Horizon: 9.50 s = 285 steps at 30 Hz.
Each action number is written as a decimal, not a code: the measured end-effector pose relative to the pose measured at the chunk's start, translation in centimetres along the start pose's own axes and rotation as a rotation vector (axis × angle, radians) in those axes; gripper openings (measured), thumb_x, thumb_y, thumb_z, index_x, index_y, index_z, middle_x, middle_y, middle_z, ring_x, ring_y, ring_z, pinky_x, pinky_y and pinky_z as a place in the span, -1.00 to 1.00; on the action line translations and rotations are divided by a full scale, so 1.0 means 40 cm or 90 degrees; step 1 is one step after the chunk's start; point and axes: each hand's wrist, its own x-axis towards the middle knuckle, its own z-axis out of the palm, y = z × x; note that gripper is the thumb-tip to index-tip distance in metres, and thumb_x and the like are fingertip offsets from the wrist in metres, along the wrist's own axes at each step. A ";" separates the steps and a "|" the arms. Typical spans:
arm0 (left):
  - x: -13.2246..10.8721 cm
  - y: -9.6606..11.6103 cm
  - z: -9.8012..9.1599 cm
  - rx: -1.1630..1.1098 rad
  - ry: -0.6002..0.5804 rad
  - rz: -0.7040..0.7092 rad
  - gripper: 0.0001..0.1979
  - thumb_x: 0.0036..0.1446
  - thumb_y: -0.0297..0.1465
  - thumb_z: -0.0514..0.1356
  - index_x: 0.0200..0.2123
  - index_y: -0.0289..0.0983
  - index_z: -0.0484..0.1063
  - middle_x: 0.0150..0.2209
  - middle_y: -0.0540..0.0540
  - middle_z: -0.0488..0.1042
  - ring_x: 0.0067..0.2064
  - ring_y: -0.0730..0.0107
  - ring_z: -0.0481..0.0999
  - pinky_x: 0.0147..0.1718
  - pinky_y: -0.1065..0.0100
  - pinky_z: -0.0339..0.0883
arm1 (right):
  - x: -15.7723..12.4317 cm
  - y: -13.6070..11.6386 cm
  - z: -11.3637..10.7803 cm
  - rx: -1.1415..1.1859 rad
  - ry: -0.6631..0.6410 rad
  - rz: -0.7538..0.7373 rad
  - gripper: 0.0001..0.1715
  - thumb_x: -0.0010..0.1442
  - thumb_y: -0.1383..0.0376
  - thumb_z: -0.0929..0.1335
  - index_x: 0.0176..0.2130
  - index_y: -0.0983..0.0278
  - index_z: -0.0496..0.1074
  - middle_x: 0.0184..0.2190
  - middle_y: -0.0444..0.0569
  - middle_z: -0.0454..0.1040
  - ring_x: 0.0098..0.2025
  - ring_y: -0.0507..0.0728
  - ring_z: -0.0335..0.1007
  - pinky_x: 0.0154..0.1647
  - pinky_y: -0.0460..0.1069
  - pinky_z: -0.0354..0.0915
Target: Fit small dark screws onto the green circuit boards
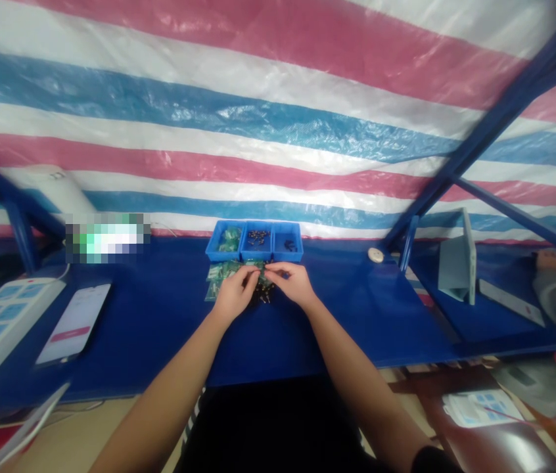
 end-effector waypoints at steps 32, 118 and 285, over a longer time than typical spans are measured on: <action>-0.002 -0.004 0.005 0.001 -0.012 -0.008 -0.72 0.26 -0.18 0.10 -0.07 -0.16 0.44 -0.40 0.02 0.54 -0.45 0.43 0.50 -0.39 0.41 0.35 | 0.000 -0.003 0.004 0.018 0.008 0.014 -0.69 0.04 0.13 0.47 -0.21 0.22 0.61 -0.26 0.00 0.62 -0.30 0.15 0.54 -0.23 0.03 0.46; 0.002 -0.003 0.004 0.017 0.037 0.021 -0.73 0.26 -0.18 0.11 -0.13 -0.19 0.50 -0.36 -0.02 0.55 -0.44 0.44 0.49 -0.39 0.43 0.34 | -0.001 -0.001 0.000 -0.011 0.009 -0.027 -0.69 0.08 0.14 0.45 -0.19 0.26 0.60 -0.29 0.01 0.62 -0.38 0.10 0.50 -0.31 -0.01 0.42; 0.030 0.014 0.000 0.041 -0.078 0.038 -0.74 0.32 -0.22 0.00 -0.14 -0.18 0.43 -0.23 -0.04 0.56 -0.27 0.34 0.54 -0.25 0.36 0.34 | -0.001 0.008 0.002 -0.058 -0.017 -0.047 -0.78 0.15 0.22 0.41 -0.17 0.21 0.57 -0.23 -0.02 0.59 -0.24 0.10 0.53 -0.16 -0.01 0.44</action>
